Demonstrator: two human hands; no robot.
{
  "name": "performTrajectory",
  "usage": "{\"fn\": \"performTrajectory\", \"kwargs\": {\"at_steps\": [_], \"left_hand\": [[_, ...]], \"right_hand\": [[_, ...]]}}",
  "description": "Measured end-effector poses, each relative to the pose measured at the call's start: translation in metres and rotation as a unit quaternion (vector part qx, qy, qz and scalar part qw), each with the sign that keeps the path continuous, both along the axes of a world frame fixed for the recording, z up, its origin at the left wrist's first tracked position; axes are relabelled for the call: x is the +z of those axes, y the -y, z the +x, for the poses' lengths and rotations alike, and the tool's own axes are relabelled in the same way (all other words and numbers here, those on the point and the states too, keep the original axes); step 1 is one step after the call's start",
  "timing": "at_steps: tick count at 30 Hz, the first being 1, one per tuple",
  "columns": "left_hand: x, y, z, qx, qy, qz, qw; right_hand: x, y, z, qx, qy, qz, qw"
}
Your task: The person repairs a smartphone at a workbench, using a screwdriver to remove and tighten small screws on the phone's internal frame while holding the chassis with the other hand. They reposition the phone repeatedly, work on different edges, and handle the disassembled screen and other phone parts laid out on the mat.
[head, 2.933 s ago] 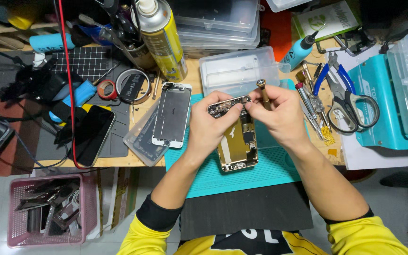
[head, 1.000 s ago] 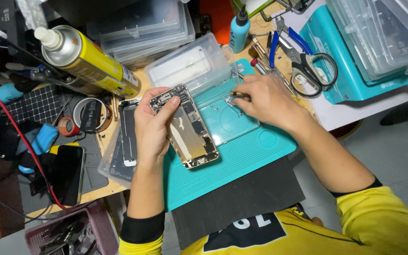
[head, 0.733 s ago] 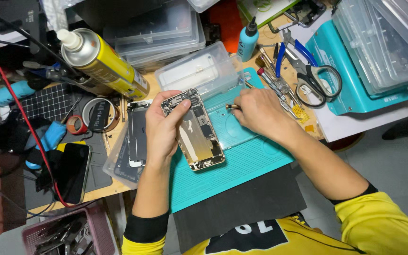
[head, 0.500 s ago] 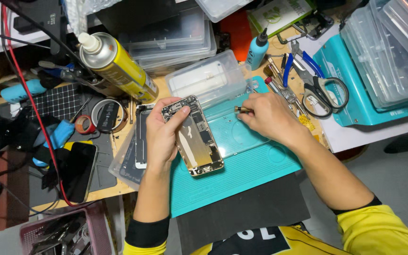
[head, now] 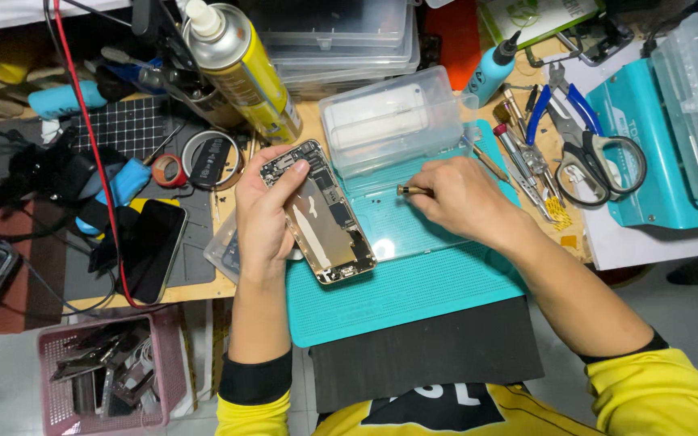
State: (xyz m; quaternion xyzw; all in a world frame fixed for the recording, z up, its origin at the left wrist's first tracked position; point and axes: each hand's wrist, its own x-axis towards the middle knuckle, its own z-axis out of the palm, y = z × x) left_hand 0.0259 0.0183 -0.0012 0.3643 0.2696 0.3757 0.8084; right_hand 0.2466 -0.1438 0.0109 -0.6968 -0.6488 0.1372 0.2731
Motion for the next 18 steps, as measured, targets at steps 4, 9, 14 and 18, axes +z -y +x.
{"fn": "performTrajectory", "kwargs": {"at_steps": [4, 9, 14, 18], "left_hand": [[0.003, 0.0, -0.006, 0.015, 0.008, 0.014, 1.0], [0.0, 0.001, -0.005, 0.024, 0.004, 0.023, 0.999], [-0.011, 0.007, 0.003, 0.031, 0.039, -0.002, 0.999], [-0.02, 0.012, 0.014, -0.01, 0.068, -0.039, 0.997]], "right_hand": [[0.003, 0.0, 0.003, -0.054, -0.122, -0.046, 0.99], [-0.006, 0.002, 0.006, -0.082, -0.392, -0.035, 0.916], [-0.014, 0.01, 0.016, -0.033, -0.397, 0.058, 0.915], [-0.013, 0.015, 0.016, -0.047, -0.443, 0.044, 0.894]]}}
